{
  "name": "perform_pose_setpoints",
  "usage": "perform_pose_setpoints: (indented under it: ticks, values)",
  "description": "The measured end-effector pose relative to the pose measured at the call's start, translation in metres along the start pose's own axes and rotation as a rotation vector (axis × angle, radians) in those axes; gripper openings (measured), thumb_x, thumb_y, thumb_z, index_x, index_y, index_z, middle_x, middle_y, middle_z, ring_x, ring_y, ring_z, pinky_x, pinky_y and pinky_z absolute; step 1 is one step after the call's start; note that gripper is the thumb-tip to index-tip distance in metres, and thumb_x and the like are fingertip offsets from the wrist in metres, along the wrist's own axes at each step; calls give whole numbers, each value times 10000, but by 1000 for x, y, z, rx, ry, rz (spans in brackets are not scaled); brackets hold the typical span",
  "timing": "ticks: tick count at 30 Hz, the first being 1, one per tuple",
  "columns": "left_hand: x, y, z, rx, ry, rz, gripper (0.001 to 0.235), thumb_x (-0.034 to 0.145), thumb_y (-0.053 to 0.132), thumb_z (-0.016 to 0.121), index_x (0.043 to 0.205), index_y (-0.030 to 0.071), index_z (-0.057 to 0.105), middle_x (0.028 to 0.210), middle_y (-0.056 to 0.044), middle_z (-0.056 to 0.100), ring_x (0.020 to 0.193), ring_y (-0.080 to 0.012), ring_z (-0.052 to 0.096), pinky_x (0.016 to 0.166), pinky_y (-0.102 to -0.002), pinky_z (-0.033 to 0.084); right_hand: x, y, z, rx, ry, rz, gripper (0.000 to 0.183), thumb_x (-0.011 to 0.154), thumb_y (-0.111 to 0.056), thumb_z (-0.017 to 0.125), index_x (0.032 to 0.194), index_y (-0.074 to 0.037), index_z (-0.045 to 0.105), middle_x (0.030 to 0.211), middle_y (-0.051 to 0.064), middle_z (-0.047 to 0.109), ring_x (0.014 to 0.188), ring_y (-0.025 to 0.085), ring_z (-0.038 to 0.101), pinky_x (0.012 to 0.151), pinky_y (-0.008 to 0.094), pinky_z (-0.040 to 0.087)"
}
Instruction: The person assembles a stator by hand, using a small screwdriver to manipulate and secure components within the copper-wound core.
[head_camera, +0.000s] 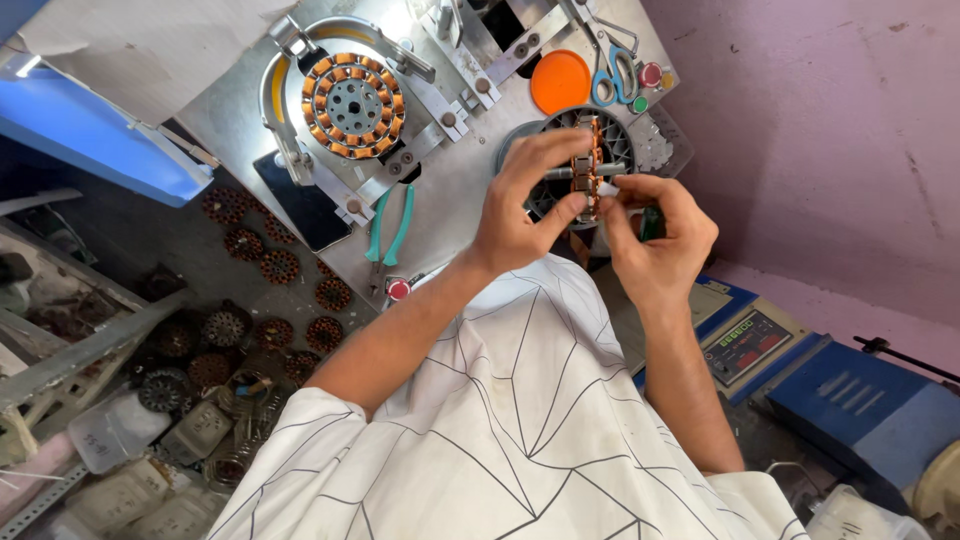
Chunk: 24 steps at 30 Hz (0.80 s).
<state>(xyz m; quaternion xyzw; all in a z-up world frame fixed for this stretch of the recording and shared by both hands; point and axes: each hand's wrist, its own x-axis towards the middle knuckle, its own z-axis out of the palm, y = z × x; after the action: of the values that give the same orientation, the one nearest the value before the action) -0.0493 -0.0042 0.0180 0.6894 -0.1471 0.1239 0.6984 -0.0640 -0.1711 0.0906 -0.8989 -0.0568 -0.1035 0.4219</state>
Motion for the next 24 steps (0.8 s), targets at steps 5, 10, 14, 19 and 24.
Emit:
perform_pose_setpoints:
  ticks: [5,10,14,19,24]
  values:
    - [22,-46,0,-415,-188,-21,514,940,43,683,1446,78,605,1576,-83,474,1551,-255,341,1322,-397,260,9,11,7,17,-22,1,129,945,66,791,1047,24,726,984,84,717,866,120,703,775,239,549]
    - [25,-69,-5,-521,-348,-25,415,987,-11,718,1388,75,655,1541,-70,533,1568,-260,327,1315,-409,311,10,14,11,-54,-13,-2,124,932,64,805,1026,20,737,957,69,703,826,109,660,750,229,518]
    - [29,-76,-8,-486,-371,-13,365,978,54,787,1325,96,680,1514,-50,576,1533,-255,396,1277,-398,389,7,12,13,-74,4,14,112,943,53,809,1013,9,732,943,58,711,809,99,654,727,224,517]
    - [30,-77,-6,-469,-374,-29,363,948,91,811,1295,91,705,1483,-36,596,1559,-270,408,1315,-429,406,6,14,16,-150,27,-64,116,940,54,811,989,0,722,946,65,719,807,103,690,700,231,537]
    - [31,-73,-8,-439,-362,-26,360,932,81,811,1279,96,717,1470,-31,609,1547,-271,425,1310,-429,398,8,14,16,-202,17,-101,131,909,59,813,967,0,711,952,89,717,812,130,694,706,253,545]
